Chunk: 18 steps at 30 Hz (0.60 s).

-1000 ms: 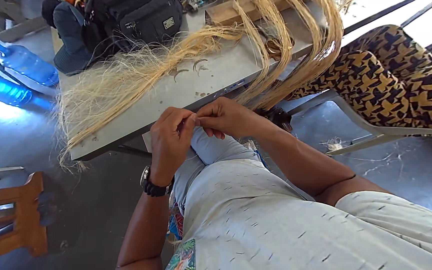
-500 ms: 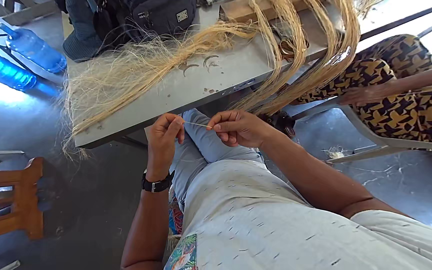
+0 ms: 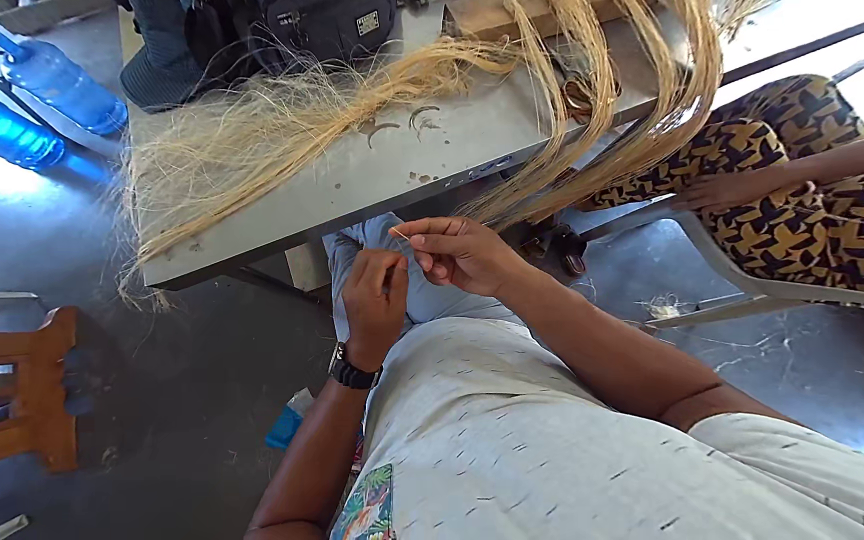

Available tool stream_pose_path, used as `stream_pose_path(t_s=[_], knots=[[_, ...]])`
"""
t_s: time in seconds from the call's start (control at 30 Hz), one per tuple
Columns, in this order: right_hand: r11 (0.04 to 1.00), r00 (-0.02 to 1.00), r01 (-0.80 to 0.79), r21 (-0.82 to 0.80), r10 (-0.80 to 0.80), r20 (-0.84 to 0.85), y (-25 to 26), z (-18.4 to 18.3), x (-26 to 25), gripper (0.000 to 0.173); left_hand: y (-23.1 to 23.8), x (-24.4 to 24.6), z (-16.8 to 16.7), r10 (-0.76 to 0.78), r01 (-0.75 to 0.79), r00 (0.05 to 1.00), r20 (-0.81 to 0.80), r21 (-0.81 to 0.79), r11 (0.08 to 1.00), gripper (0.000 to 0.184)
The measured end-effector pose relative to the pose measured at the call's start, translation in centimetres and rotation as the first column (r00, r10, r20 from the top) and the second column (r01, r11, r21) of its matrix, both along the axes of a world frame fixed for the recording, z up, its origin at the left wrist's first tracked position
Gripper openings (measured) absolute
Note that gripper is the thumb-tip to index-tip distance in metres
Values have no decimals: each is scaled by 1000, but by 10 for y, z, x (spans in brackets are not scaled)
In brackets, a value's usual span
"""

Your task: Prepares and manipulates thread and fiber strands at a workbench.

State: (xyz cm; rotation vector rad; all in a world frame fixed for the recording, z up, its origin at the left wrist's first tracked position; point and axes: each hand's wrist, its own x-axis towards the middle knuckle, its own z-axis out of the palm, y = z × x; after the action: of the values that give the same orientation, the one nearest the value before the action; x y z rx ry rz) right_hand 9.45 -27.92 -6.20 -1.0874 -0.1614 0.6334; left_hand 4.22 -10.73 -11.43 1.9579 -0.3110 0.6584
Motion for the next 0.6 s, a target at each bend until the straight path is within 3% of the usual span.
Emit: stream_pose_path(t_s=[0.1, 0.2, 0.4, 0.6], knots=[[971, 987, 14, -237, 25, 159, 0, -5, 2, 26, 2, 1, 1, 6, -11, 999, 42, 121, 993, 13], [943, 984, -71, -324, 120, 134, -6, -7, 7, 25, 10, 3, 7, -66, 65, 998, 1, 186, 980, 14], [964, 990, -144, -223, 140, -32, -16, -2, 12, 23, 19, 4, 12, -206, 206, 978, -32, 324, 923, 19], [968, 962, -235, -88, 219, -164, -23, -4, 18, 22, 17, 5, 21, -278, 278, 959, -50, 346, 896, 20]])
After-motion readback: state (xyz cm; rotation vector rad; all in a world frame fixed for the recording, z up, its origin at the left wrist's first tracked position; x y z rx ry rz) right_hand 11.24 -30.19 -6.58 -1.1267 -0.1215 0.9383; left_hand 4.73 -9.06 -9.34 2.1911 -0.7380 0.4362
